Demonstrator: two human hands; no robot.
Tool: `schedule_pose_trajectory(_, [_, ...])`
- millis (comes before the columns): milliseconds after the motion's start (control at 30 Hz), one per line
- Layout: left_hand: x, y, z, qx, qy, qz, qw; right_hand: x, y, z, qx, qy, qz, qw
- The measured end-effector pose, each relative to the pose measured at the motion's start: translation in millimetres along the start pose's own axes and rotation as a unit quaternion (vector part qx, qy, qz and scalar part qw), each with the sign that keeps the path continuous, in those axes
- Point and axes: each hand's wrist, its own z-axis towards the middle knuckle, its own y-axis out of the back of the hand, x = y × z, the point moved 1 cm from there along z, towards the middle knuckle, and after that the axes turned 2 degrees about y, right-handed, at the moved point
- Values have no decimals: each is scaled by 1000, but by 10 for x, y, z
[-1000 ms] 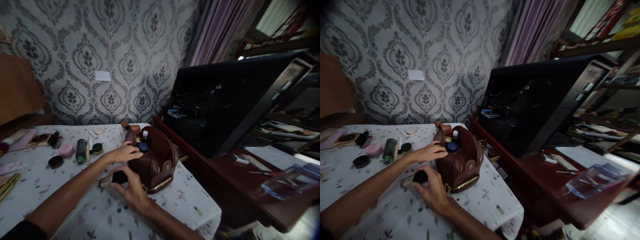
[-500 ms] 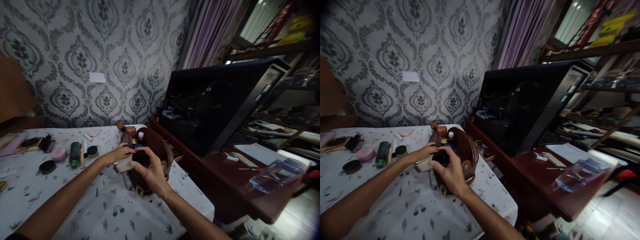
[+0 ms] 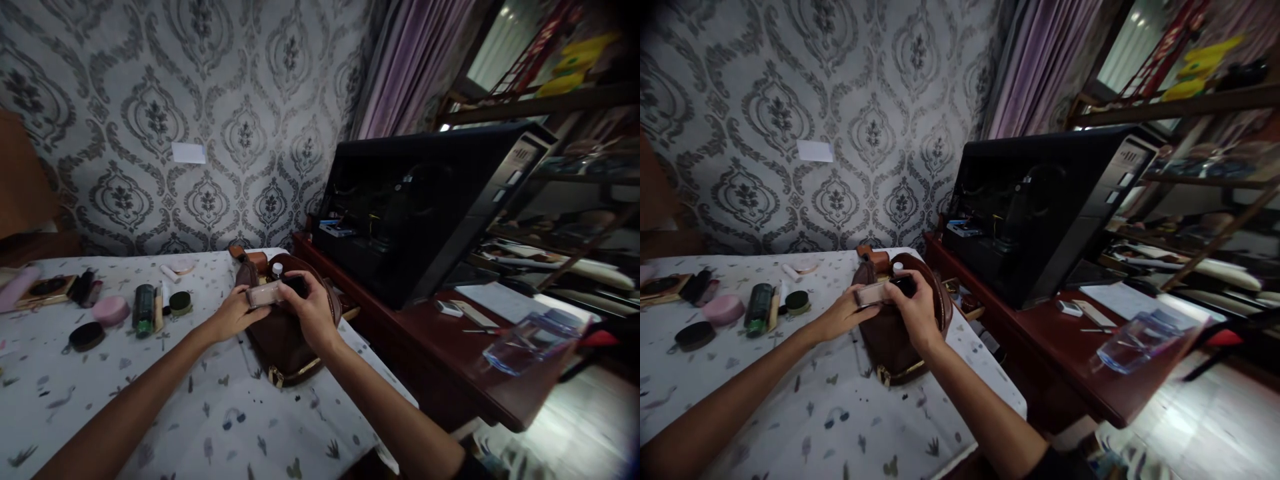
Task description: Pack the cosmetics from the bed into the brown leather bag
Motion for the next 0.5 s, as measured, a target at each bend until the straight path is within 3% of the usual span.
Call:
schedule_pose_trajectory(300, [-137, 56, 26, 48, 7, 67, 997, -114, 58, 214, -52, 55, -107, 991])
schedule_pose_trajectory(500, [-173, 89, 72, 58, 14, 130, 990, -136, 151, 328, -66, 81, -218, 970])
